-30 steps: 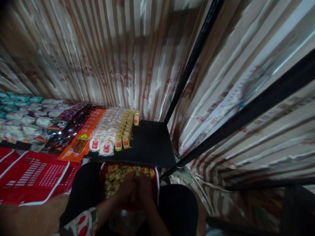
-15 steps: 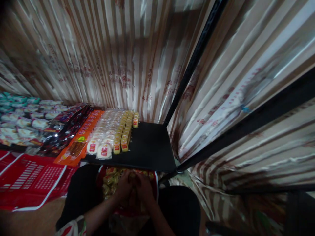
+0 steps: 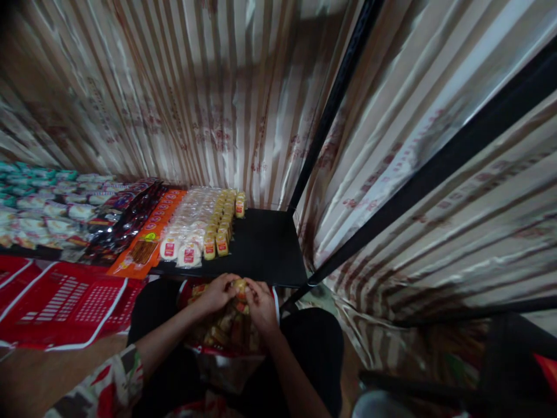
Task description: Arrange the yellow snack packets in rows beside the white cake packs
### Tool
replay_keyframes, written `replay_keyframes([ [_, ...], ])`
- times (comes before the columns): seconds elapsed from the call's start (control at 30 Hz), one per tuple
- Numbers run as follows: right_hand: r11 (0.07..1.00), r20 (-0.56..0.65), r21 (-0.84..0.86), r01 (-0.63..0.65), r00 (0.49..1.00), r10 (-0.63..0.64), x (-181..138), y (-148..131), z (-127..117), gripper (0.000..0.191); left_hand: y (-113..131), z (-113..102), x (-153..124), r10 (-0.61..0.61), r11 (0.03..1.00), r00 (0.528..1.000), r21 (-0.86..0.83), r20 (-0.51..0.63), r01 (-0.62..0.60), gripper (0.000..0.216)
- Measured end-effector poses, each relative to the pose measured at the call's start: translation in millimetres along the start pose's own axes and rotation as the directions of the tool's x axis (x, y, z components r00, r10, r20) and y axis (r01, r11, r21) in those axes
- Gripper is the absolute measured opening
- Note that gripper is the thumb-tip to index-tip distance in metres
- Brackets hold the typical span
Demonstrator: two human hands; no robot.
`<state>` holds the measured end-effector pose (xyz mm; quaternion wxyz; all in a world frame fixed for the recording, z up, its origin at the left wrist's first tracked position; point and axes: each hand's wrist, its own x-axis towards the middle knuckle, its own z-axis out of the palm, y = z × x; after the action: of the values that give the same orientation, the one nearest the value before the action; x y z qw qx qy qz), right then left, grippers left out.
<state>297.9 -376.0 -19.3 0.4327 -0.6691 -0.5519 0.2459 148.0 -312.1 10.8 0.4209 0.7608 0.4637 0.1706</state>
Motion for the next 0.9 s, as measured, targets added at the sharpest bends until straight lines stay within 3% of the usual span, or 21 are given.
replay_keyframes([
  [0.13,0.996,0.007,0.086,-0.029,1.0,0.029,0.9,-4.2,-4.8,0.034,0.8,-5.9,7.1,0.006,0.998,0.999,-0.06,-0.04,-0.008,0.029],
  [0.33,0.98,0.008,0.188,-0.07,0.997,0.07,3.7,-7.5,-6.5,0.03,9.8,-15.7,13.0,0.029,0.989,0.999,-0.143,-0.012,-0.031,0.028],
  [0.6,0.946,0.03,0.3,-0.124,0.992,0.121,22.9,-10.6,-16.4,0.035,39.1,-26.6,32.2,0.066,0.995,0.998,-0.081,0.01,-0.065,0.026],
  [0.77,0.952,-0.051,0.285,-0.108,0.99,0.128,50.3,-8.3,-21.9,0.035,53.4,-23.5,45.7,-0.059,0.992,0.99,-0.121,-0.131,0.043,0.039],
  [0.9,0.958,-0.101,0.26,-0.118,0.984,0.149,79.4,-5.2,-15.7,0.035,60.3,-13.6,52.1,-0.143,0.973,0.951,-0.216,-0.275,0.084,0.038],
])
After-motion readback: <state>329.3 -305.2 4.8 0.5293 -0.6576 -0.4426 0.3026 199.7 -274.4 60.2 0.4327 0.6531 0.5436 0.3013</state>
